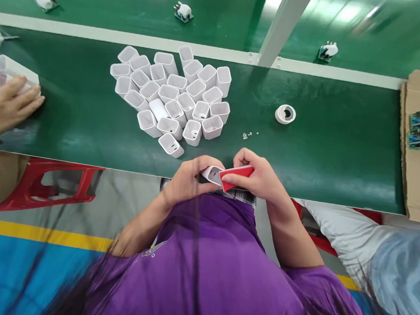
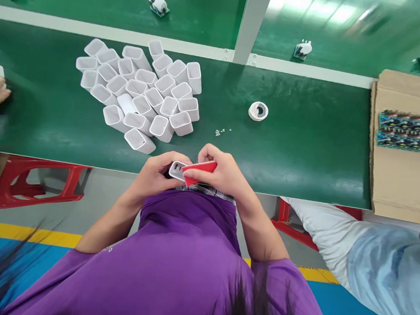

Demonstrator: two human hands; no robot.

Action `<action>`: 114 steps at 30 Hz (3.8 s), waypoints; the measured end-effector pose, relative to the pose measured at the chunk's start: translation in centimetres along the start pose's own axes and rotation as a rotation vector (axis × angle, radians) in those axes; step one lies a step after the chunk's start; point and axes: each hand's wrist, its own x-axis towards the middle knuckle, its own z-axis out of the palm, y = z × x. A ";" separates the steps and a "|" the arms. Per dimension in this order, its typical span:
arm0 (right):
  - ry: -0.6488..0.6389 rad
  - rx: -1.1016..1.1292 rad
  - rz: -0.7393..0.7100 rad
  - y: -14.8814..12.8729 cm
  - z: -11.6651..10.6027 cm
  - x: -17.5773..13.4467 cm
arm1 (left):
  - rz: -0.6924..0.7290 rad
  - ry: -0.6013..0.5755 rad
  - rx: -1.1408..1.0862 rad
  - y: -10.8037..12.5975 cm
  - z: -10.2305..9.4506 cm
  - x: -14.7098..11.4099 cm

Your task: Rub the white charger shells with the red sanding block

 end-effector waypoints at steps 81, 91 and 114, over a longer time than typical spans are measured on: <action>-0.059 0.107 -0.079 -2.7 1.6 0.7 | -0.166 -0.005 -0.373 -0.5 -1.3 0.4; 0.142 -0.131 -0.101 -2.5 1.4 1.7 | -0.081 -0.103 -0.221 -0.7 -1.0 0.5; 0.310 -0.632 -0.023 0.8 -0.3 0.3 | -0.540 1.239 0.742 -4.8 -31.9 -5.1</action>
